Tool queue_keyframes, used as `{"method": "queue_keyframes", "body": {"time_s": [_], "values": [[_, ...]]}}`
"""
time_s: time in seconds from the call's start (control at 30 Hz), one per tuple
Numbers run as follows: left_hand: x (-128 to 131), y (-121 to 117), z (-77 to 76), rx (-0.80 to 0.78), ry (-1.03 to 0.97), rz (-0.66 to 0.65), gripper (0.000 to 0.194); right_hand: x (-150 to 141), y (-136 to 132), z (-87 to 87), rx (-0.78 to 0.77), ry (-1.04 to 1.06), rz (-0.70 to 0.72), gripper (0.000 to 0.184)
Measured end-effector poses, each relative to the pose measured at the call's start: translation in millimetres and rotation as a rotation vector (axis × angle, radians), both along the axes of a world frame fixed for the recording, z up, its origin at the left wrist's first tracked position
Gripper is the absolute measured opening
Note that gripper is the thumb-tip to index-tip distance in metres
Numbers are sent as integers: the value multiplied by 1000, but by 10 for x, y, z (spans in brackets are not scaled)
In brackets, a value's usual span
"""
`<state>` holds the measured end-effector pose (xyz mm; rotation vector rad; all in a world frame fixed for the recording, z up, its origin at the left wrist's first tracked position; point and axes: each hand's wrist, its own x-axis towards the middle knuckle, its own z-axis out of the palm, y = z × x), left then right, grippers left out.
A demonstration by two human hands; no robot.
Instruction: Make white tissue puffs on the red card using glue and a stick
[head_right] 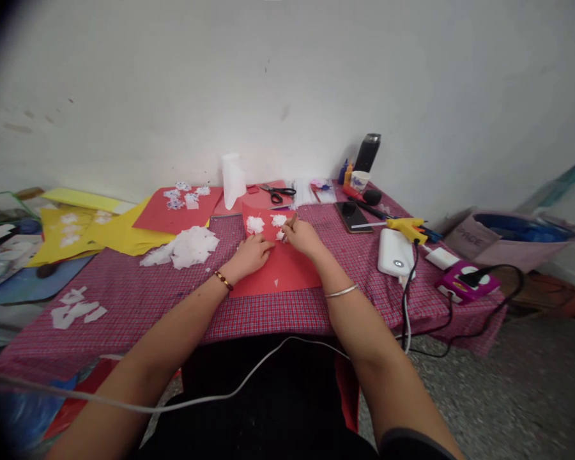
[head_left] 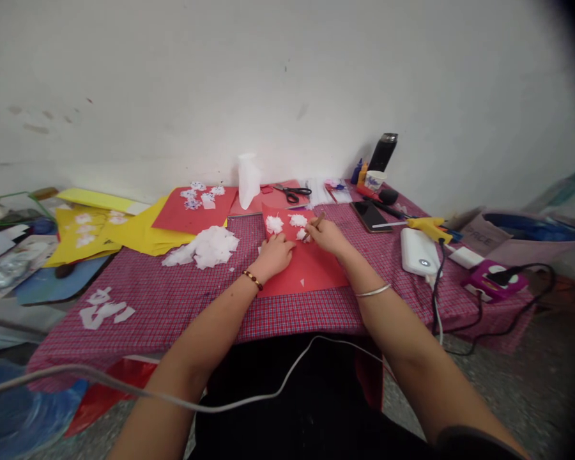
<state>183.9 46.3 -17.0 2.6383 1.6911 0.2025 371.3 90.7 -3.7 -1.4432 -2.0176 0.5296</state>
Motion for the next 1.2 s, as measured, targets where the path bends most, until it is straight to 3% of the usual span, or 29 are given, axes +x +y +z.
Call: {"method": "queue_keyframes", "body": {"time_s": [1.2], "values": [[-7,2,-1,-46,-53,8,37,62,121,-116,57,216,-59,22]]}}
